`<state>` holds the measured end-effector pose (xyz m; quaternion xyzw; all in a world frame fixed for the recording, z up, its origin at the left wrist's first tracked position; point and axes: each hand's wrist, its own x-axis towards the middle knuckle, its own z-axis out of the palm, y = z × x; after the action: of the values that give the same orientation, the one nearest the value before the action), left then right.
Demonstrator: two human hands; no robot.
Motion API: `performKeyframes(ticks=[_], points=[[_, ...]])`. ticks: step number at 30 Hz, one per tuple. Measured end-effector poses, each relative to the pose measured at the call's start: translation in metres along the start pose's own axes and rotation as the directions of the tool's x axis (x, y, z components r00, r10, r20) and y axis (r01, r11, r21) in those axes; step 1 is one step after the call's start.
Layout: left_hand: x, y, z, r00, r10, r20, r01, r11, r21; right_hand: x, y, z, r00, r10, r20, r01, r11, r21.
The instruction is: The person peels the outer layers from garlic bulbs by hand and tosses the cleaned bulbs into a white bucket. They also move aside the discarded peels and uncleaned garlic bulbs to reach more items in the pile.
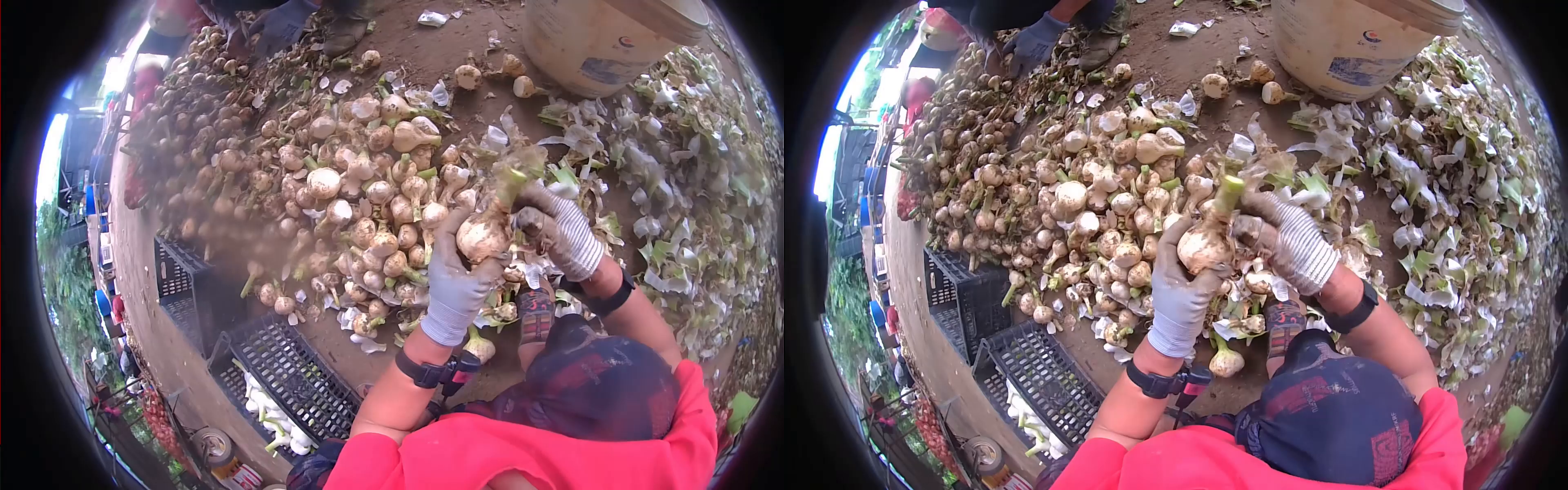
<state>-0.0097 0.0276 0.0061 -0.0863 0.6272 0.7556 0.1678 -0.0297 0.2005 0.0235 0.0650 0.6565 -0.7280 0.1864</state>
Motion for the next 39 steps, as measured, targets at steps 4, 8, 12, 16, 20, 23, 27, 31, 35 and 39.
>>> performKeyframes(ticks=[4,8,12,16,20,23,27,31,35,39], points=[[0.009,-0.008,-0.010,0.723,0.639,0.263,-0.606,0.404,0.685,-0.001,0.004,0.008,0.994,0.097,-0.042,-0.098,0.995,-0.022],[0.010,-0.009,-0.016,0.723,0.604,0.334,-0.613,0.339,0.713,0.006,0.036,0.005,0.999,-0.017,-0.045,0.002,0.950,-0.312],[0.012,-0.006,-0.023,0.703,0.596,0.387,-0.654,0.330,0.680,0.002,0.021,-0.002,0.987,0.146,0.064,-0.137,0.983,-0.122],[0.018,0.006,-0.027,0.678,0.548,0.489,-0.694,0.257,0.673,0.005,0.029,-0.007,0.976,0.100,0.194,-0.046,0.964,-0.263],[0.014,0.016,-0.029,0.765,0.444,0.466,-0.631,0.373,0.680,0.000,0.031,0.002,0.977,-0.159,0.141,0.192,0.946,-0.261],[0.016,0.025,-0.037,0.823,0.366,0.435,-0.569,0.522,0.636,-0.004,0.011,-0.004,0.980,0.137,0.146,-0.126,0.988,-0.087],[0.016,0.003,-0.040,0.760,-0.172,0.627,0.560,0.663,-0.497,-0.013,0.021,-0.013,0.916,0.069,0.396,-0.191,0.941,0.279],[0.010,0.030,-0.032,0.971,-0.239,-0.006,0.239,0.965,0.111,-0.012,0.031,-0.007,0.953,0.114,0.281,-0.209,0.918,0.337],[0.004,-0.002,-0.010,0.995,0.087,-0.053,-0.081,0.992,0.096,-0.007,0.007,0.010,0.871,0.315,0.377,-0.298,0.949,-0.103],[0.021,0.000,-0.009,0.978,0.197,-0.066,-0.183,0.967,0.178,-0.001,-0.001,0.002,0.907,-0.294,0.302,0.414,0.489,-0.768]])
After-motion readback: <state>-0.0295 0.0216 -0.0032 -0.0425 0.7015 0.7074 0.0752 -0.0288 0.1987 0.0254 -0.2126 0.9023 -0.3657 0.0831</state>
